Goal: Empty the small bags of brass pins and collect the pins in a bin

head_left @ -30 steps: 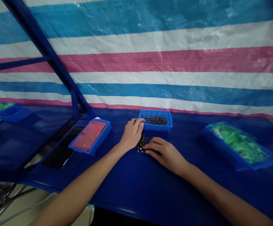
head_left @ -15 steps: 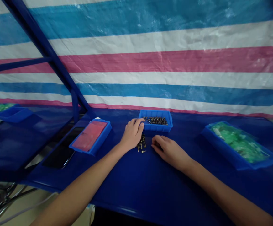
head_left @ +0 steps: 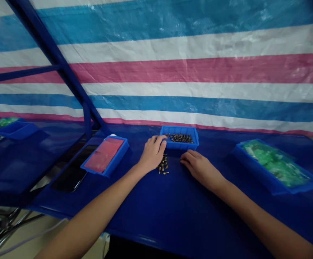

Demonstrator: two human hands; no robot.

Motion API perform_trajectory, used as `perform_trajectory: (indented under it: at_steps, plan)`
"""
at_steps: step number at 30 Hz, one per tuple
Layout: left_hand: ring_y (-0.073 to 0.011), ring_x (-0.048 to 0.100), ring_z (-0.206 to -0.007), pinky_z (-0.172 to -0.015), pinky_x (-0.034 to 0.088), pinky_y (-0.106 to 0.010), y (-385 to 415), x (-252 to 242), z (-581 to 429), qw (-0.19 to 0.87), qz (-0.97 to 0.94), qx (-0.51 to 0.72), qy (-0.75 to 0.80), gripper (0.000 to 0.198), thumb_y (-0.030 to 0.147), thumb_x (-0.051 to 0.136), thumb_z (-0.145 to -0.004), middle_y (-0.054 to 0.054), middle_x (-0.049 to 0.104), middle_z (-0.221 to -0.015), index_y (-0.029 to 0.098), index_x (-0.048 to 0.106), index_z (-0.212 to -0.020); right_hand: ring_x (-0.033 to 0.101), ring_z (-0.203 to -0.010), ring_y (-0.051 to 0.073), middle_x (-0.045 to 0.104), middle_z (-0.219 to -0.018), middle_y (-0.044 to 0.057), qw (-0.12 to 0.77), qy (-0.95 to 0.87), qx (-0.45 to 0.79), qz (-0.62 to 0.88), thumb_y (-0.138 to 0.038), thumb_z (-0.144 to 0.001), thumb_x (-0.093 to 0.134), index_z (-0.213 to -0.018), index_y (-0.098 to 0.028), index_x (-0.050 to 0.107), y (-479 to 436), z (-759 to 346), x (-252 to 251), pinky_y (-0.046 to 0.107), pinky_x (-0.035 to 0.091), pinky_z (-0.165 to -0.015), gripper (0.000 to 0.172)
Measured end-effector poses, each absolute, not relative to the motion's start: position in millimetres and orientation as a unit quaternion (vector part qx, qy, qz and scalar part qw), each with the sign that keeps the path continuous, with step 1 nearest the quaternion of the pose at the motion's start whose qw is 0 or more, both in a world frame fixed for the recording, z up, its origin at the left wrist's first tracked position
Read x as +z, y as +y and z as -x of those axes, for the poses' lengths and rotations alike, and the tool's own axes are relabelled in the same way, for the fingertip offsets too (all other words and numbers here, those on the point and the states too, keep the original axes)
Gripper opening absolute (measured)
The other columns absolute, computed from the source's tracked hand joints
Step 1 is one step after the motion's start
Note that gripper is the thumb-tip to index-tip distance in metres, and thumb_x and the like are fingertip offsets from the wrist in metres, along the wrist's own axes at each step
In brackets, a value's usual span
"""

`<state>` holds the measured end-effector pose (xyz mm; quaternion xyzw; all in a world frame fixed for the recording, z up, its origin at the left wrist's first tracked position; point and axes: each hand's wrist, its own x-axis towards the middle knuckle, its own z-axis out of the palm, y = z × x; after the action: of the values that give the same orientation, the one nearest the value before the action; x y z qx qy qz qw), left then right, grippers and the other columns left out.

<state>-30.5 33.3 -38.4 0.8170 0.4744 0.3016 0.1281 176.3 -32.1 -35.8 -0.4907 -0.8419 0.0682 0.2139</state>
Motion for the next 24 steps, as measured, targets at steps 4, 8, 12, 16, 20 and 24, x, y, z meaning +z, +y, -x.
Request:
perform_trajectory:
  at_steps: [4,8,12,16,20,24]
  plan:
    - [-0.0229,0.051,-0.112,-0.099,0.039,-0.042,33.4,-38.3,30.4,0.127,-0.817,0.302,0.475,0.038,0.041,0.023,-0.102,-0.005,0.056,-0.122,0.028,0.052,-0.124,0.059,-0.082,0.021,0.060,-0.088,0.007,0.199,-0.851,0.055,0.484,-0.021,-0.096,0.048,-0.092,-0.016,0.055,-31.2,-178.5,-35.1,0.037,0.051,-0.076,0.009]
    - [-0.0228,0.051,-0.112,-0.099,0.039,-0.042,33.4,-38.5,30.3,0.126,-0.817,0.302,0.475,0.038,0.040,0.023,-0.102,-0.005,0.056,-0.122,0.028,0.051,-0.124,0.059,-0.080,0.018,0.061,-0.087,0.005,0.234,-0.848,0.071,0.471,-0.021,-0.095,0.049,-0.092,-0.018,0.053,-32.5,-182.4,-35.6,0.033,0.050,-0.073,0.006]
    - [-0.0229,0.051,-0.112,-0.099,0.039,-0.042,33.7,-39.4,30.4,0.125,-0.816,0.302,0.477,0.038,0.041,0.023,-0.102,-0.005,0.055,-0.122,0.028,0.051,-0.124,0.061,-0.075,0.013,0.063,-0.091,0.002,0.311,-0.808,0.129,0.483,-0.023,-0.091,0.055,-0.105,-0.021,0.055,-33.7,-184.9,-37.9,0.026,0.050,-0.070,0.014]
    - [-0.0226,0.051,-0.112,-0.099,0.038,-0.042,34.1,-39.7,30.4,0.128,-0.816,0.302,0.475,0.039,0.041,0.022,-0.102,-0.005,0.055,-0.122,0.028,0.051,-0.124,0.062,-0.078,0.014,0.065,-0.094,0.003,0.331,-0.797,0.162,0.478,-0.026,-0.090,0.058,-0.106,-0.022,0.057,-32.0,-186.1,-39.7,0.026,0.052,-0.071,0.016]
    - [-0.0230,0.051,-0.113,-0.100,0.038,-0.042,34.2,-39.0,30.4,0.128,-0.818,0.299,0.475,0.039,0.041,0.022,-0.102,-0.006,0.055,-0.122,0.027,0.051,-0.124,0.063,-0.084,0.015,0.065,-0.096,0.004,0.325,-0.827,0.144,0.436,-0.023,-0.093,0.055,-0.099,-0.021,0.060,-34.8,-184.0,-37.7,0.029,0.053,-0.076,0.009]
    - [-0.0233,0.051,-0.112,-0.099,0.038,-0.043,33.6,-38.4,30.7,0.128,-0.819,0.298,0.473,0.040,0.041,0.021,-0.102,-0.006,0.055,-0.122,0.028,0.051,-0.125,0.062,-0.093,0.018,0.066,-0.102,0.005,0.395,-0.831,0.042,0.388,-0.021,-0.092,0.055,-0.103,-0.023,0.061,-37.1,-183.2,-33.9,0.034,0.052,-0.086,0.012]
